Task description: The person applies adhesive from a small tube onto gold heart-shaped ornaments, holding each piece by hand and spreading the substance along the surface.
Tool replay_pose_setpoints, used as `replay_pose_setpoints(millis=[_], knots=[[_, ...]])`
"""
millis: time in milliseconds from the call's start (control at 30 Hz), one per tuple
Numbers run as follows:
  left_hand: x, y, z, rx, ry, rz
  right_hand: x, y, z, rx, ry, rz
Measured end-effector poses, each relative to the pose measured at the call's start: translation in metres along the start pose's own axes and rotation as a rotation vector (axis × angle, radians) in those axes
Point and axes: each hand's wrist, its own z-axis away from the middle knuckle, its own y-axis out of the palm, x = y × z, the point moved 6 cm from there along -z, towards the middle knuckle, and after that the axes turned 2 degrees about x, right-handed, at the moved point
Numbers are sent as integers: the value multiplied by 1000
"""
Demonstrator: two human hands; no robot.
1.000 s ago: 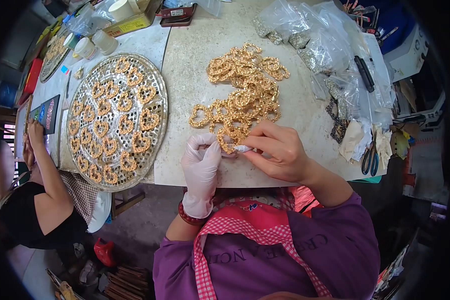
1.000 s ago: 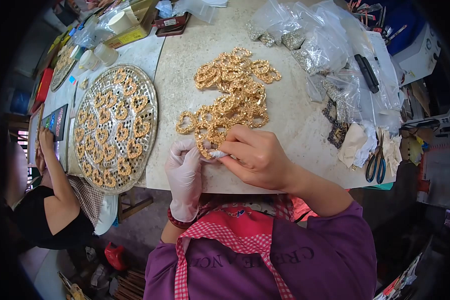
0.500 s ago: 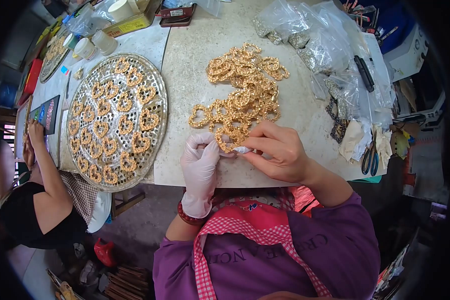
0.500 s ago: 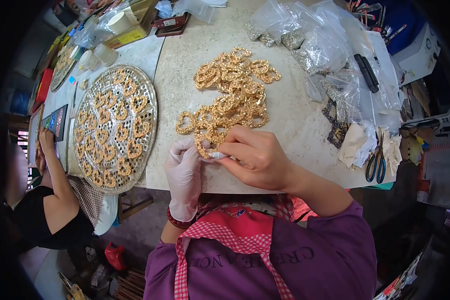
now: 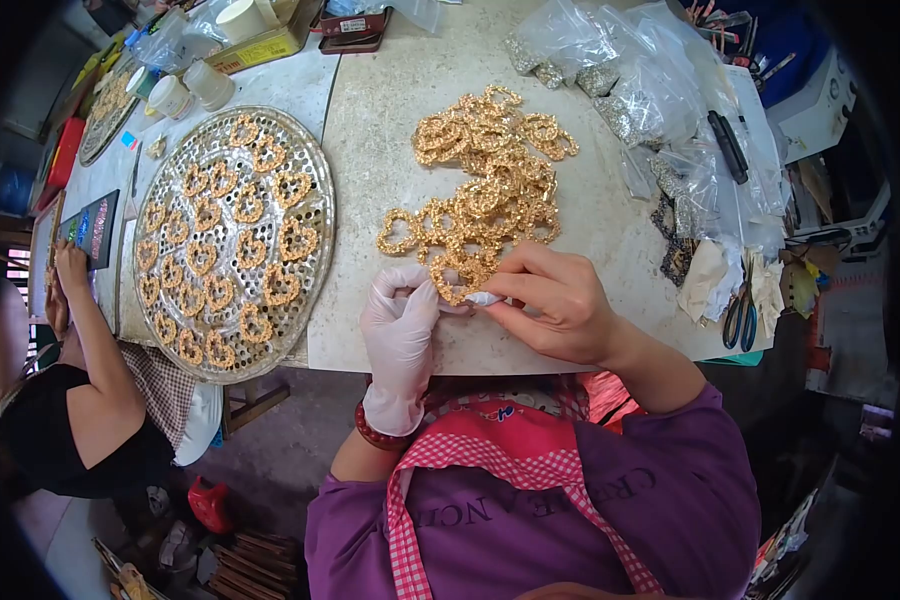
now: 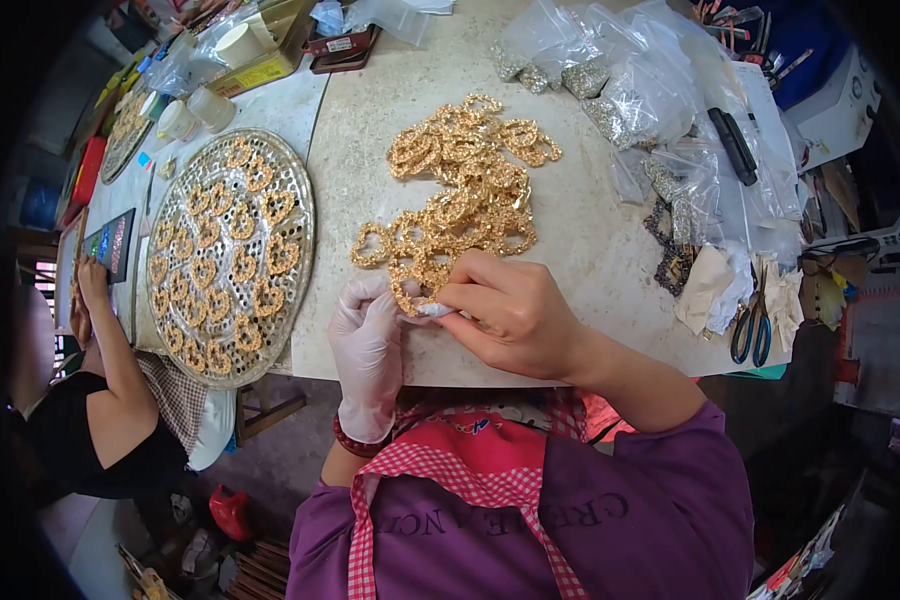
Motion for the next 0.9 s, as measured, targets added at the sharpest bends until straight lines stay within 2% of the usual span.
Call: replay_pose_setpoints(millis=[900], knots=[[-2,2,5,-14,90,-99,0,3,1,32,-4,25]])
